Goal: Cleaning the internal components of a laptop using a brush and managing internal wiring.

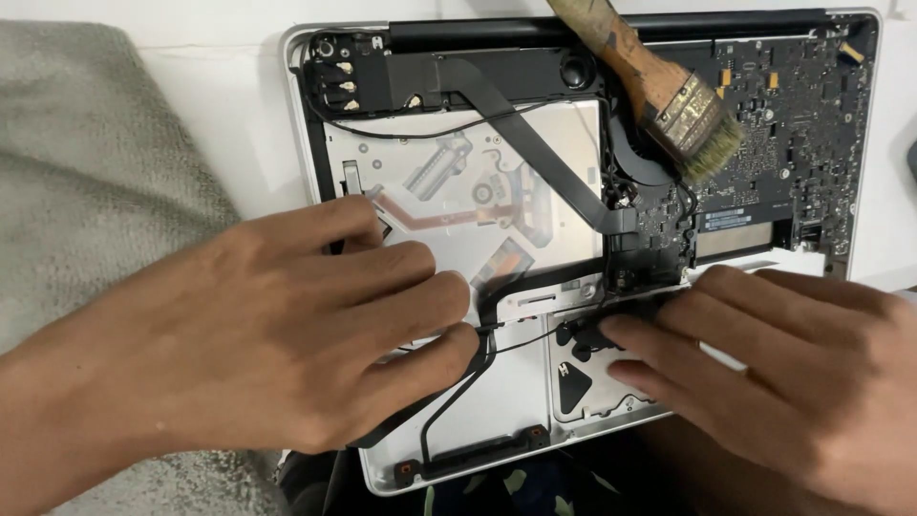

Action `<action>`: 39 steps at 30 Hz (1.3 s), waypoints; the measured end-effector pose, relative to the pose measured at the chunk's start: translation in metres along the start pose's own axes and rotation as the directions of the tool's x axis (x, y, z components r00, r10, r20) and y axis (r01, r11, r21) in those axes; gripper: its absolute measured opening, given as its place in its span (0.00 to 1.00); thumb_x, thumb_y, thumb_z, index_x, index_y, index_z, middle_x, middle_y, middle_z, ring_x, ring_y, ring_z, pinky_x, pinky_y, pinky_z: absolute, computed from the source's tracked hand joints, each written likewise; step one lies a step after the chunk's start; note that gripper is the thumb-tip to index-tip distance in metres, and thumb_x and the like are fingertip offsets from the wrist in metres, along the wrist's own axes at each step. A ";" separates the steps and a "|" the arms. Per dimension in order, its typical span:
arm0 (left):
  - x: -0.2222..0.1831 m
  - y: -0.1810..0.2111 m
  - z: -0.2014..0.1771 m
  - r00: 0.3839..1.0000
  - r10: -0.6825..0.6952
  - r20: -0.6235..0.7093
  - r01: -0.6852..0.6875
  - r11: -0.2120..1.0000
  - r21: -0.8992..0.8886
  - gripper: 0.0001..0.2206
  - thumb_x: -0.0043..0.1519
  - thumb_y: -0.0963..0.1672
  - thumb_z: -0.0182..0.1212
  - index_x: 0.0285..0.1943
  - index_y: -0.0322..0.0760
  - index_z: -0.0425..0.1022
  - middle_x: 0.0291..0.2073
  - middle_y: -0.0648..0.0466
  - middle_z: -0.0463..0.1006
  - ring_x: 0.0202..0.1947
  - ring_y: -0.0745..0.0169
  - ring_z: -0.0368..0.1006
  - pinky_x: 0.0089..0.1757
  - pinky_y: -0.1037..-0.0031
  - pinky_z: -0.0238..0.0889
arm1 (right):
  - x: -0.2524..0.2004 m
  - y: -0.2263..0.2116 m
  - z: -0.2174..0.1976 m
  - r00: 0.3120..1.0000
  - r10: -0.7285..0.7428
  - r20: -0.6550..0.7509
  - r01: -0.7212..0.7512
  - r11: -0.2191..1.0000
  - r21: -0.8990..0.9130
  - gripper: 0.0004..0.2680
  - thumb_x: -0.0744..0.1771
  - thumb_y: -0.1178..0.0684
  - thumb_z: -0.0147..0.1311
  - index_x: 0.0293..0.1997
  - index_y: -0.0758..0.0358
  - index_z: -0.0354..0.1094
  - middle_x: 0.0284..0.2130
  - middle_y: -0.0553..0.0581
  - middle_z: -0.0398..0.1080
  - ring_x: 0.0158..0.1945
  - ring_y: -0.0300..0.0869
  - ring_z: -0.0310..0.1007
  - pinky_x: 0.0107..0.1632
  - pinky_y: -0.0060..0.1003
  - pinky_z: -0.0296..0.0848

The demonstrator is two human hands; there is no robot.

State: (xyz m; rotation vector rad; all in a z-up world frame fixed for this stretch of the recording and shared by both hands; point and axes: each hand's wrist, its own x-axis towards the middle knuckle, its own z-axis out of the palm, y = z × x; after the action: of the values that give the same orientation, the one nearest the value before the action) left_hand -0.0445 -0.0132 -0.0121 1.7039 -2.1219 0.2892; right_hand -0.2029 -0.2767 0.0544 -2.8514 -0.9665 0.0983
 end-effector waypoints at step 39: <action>0.002 0.000 0.001 1.000 -0.015 -0.003 0.015 0.998 -0.062 0.06 0.69 0.35 0.60 0.42 0.39 0.75 0.32 0.57 0.70 0.29 0.61 0.66 0.33 0.70 0.62 | -0.012 -0.008 0.025 0.999 -0.034 -0.014 0.034 0.999 -0.020 0.06 0.67 0.51 0.66 0.43 0.58 0.78 0.37 0.58 0.82 0.36 0.46 0.84 0.34 0.35 0.85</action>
State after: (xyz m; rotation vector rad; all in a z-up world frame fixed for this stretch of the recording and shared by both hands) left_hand -0.0449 -0.0148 -0.0119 1.6817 -2.0929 0.2194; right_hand -0.2201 -0.2757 0.0306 -2.8485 -1.0184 0.0648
